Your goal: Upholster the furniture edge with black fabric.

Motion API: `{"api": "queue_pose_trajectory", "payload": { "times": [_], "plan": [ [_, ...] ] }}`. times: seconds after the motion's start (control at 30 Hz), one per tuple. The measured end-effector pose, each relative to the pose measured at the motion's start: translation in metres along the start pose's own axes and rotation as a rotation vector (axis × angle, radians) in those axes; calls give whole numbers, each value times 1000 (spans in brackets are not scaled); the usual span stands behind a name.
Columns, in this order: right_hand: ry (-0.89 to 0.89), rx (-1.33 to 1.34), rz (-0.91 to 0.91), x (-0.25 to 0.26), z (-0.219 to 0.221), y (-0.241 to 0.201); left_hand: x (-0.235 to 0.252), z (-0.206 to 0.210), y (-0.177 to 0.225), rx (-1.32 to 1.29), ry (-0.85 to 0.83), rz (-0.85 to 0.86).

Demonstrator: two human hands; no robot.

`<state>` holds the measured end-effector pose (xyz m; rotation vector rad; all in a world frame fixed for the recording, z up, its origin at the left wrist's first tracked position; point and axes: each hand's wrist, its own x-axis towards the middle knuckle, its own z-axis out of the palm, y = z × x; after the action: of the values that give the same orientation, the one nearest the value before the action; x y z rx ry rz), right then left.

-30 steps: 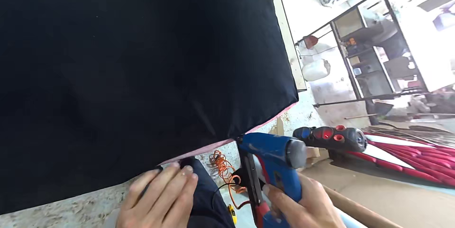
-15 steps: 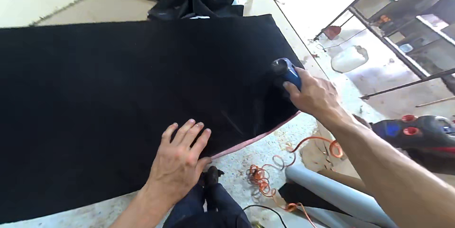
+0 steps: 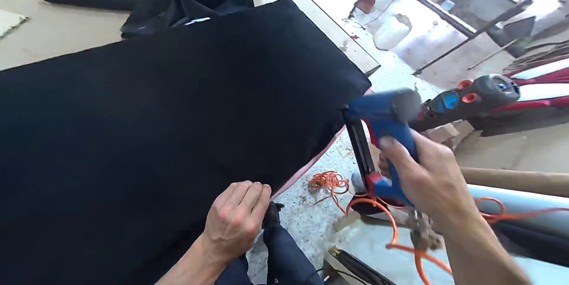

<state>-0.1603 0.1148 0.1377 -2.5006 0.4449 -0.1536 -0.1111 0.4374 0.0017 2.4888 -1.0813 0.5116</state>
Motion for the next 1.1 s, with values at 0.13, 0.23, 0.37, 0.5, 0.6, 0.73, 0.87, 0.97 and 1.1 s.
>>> {"api": "queue_pose_trajectory", "payload": {
  "times": [0.13,0.23,0.37,0.5,0.6,0.73,0.87,0.97,1.1],
  "plan": [
    [-108,263,106,-64,-7,16,1,3,1,-43,-15,35],
    [-237,376,203,-80,-11,4,3,3,4,-66,-29,59],
    [-350,265,202,-77,-1,-24,5,2,14,-44,-62,80],
    [-389,74,155,-70,11,-42,2,-1,32,50,-86,44],
    [-388,30,145,-71,14,-53,0,1,37,90,-84,28],
    [-417,-80,154,-78,26,-60,-2,0,35,80,-67,20],
    [-422,-164,115,-90,37,-75,-6,3,38,55,-35,-32],
    [-432,-187,126,-103,46,-82,-20,-10,38,-63,-102,-51],
    [-266,149,189,-126,34,-67,-47,-72,12,-284,-100,-250]
  ]
}}
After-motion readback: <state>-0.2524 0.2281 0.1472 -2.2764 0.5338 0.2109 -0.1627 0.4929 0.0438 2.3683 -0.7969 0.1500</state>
